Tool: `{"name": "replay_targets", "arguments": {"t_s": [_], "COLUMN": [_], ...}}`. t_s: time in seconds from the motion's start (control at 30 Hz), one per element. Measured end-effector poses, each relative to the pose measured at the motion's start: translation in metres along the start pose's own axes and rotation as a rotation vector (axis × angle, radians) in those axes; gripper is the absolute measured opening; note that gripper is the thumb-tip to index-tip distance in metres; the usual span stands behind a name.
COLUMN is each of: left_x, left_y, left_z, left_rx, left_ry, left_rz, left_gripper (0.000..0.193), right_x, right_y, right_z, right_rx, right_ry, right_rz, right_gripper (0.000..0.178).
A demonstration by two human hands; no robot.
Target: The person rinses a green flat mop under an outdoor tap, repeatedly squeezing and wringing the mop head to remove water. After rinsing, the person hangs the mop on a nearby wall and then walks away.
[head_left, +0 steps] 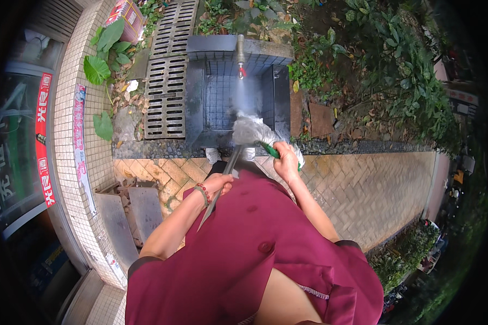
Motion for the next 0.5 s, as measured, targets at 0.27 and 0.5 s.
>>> {"name": "replay_targets", "arguments": {"t_s": [0.27,0.5], "left_x": [-0.007,-0.024], "left_y": [0.039,0.062], "left_z": [0.014,0.038], "left_rx": [0.052,0.218], "left_ry": [0.021,0.009], "left_rz": [-0.067,-0.037], "left_gripper": [0.017,0.021], "right_x": [-0.082,-0.153], "right_y": [0.046,0.02], "right_z": [0.029,-0.001], "right_rx": [-0.355,-0.192], "right_ry": [0.315,0.234], "right_rz": [-0.16,-0.204], "right_gripper": [0.027,0.031]}}
Point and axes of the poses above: each hand's wrist, its own x-axis away from the middle knuckle, its own z-axis out of the back of the hand, y = z × x, the point moved 3 cm from there along -x, towards the middle knuckle, and after that the axes turned 15 degrees about -x, right-handed, at the moved point
